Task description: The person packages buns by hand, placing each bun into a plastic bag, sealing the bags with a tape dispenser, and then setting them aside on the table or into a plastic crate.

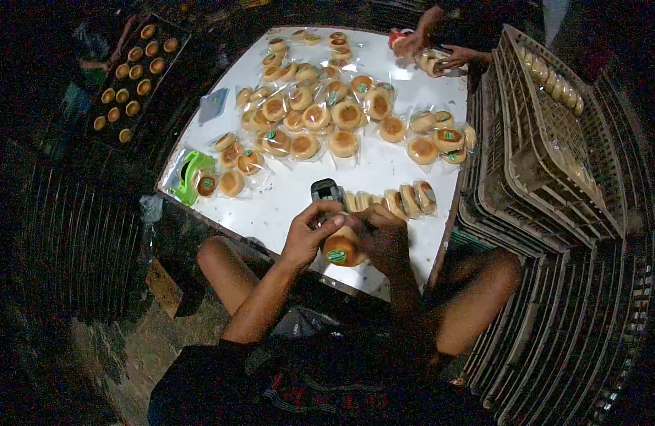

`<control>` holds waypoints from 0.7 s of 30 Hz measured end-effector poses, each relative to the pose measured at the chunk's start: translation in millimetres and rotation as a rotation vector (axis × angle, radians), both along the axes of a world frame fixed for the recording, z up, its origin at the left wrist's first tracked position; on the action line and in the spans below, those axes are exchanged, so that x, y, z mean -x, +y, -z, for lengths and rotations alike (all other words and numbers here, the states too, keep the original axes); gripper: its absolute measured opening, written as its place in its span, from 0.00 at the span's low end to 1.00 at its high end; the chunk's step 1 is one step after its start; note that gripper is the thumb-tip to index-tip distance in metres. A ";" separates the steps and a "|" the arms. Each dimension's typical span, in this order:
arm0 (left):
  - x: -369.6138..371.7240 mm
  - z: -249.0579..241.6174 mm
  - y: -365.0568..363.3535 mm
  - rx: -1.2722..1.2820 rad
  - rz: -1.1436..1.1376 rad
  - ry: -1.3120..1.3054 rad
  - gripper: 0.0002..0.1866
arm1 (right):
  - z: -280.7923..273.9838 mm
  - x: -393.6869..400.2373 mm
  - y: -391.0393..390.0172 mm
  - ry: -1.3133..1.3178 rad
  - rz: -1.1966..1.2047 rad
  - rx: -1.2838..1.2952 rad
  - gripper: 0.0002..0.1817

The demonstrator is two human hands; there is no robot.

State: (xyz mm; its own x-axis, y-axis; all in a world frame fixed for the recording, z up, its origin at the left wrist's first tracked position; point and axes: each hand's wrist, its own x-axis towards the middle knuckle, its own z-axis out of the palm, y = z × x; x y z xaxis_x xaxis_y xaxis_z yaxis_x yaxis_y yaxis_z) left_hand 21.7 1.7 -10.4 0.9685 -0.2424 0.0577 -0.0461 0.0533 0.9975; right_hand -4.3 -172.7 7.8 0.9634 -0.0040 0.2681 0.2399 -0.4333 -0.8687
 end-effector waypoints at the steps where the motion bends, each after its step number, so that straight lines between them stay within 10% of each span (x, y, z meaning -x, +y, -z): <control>1: -1.6 -0.5 2.0 0.010 0.070 0.137 0.09 | -0.7 0.8 -2.9 0.007 -0.011 -0.023 0.12; 5: -3.1 10.0 -0.6 -0.055 0.100 0.322 0.11 | 20.1 4.6 13.9 -0.037 0.291 0.223 0.16; 11: 9.7 9.1 -6.5 -0.345 -0.163 -0.142 0.07 | 85.7 7.0 48.3 0.144 0.091 -0.537 0.14; 16: 5.7 19.3 -10.4 0.052 -0.353 -0.030 0.15 | 77.3 9.5 59.0 0.424 -0.074 -1.059 0.22; 21: 7.0 9.2 1.1 0.701 0.017 0.628 0.20 | 46.6 -1.7 55.9 0.145 0.187 -0.368 0.25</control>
State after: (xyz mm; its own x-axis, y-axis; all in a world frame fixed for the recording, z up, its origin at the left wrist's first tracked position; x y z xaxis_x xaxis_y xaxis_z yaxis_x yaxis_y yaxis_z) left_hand 14.6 2.8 -19.5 0.8685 -0.3649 -0.3355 0.4957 0.6465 0.5799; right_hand -2.5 -116.8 -38.8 0.9645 -0.2523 0.0779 0.0506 -0.1129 -0.9923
